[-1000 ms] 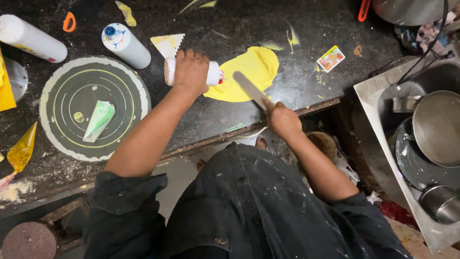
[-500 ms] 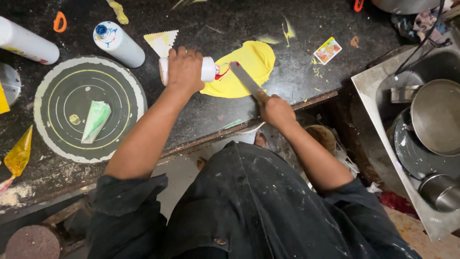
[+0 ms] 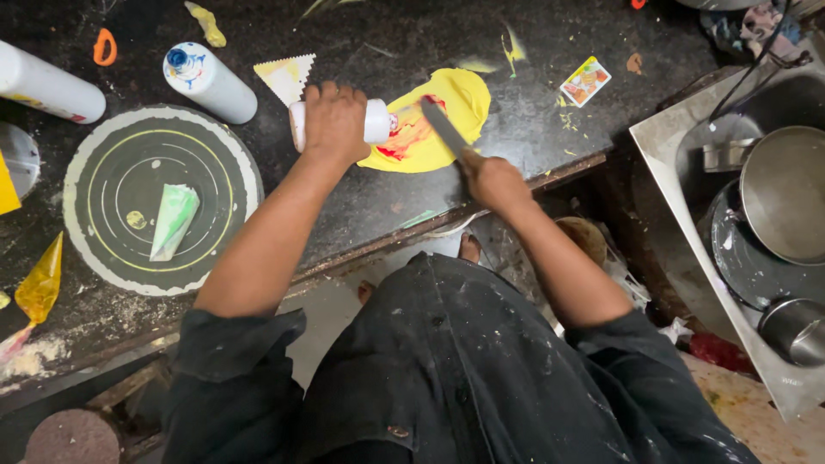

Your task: The person folds a paper cone, fills it with green frosting, and then mixes red and yellow frosting on the counter with a spatula to create an orange-red mixture.

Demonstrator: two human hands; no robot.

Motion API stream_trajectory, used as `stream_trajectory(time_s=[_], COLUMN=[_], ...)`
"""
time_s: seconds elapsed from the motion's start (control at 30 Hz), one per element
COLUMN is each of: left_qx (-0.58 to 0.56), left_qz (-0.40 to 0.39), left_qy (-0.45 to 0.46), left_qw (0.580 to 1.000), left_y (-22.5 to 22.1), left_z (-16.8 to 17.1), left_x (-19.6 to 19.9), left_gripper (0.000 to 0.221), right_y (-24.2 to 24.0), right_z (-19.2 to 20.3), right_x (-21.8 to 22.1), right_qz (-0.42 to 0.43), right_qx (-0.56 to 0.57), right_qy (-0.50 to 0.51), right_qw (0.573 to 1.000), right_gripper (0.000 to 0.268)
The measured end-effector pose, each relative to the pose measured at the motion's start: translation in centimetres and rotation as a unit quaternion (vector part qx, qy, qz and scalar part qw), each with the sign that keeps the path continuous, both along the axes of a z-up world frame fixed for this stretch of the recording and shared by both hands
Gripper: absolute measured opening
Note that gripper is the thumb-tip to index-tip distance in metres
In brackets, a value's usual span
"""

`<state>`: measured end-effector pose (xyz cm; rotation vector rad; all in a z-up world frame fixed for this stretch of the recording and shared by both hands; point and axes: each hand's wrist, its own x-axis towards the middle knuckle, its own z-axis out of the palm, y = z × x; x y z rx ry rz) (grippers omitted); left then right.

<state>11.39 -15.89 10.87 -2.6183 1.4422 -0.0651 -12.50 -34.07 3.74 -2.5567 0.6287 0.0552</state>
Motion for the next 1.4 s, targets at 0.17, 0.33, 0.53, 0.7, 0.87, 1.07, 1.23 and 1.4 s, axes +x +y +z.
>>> stream_trajectory(time_s=[0.17,0.33,0.53,0.7,0.87,1.07,1.23,1.4], left_qx=[-0.021,-0.030,-0.035,-0.027,-0.029,-0.036,-0.035,-0.056], left_qz=[-0.007,-0.007,-0.010,0.005,0.001,0.019,0.029,-0.001], left_qy=[0.015,-0.008,-0.003,0.031,0.012,0.031,0.034,0.020], left_qw=[1.000,0.999,0.999,0.999,1.000,0.999,0.998,0.998], left_y=[-0.5,-0.1,-0.2,-0.4,-0.2,0.0,-0.6,-1.0], left_z=[0.3,-0.6,0.2,0.7,-0.7,-0.7,-0.3,-0.4], left_x=[-0.3,-0.4,-0.7,-0.6,-0.3,-0.2,0.0,0.3], left_gripper=[0.054,0.048,0.049,0.060,0.052,0.054,0.053,0.052], right_y=[3.2,-0.1,3.5,7.3,1.8,-0.9,-3.3,-7.0], right_z=[0.2,1.1,-0.3,2.0,1.6,-0.9,1.3,-2.5], right_x=[0.5,-1.1,2.5,0.0,-0.9,-1.9,-5.8,-2.2], right_qz=[0.065,0.021,0.070,0.096,0.037,0.011,0.032,-0.039], right_qx=[0.053,-0.040,0.138,0.017,-0.060,-0.004,-0.064,0.028], right_qy=[0.068,0.181,-0.038,0.102,0.111,0.063,0.119,-0.094], right_qw=[0.994,0.982,0.987,0.990,0.991,0.998,0.990,0.994], right_gripper=[0.047,0.041,0.042,0.051,0.056,0.046,0.038,0.042])
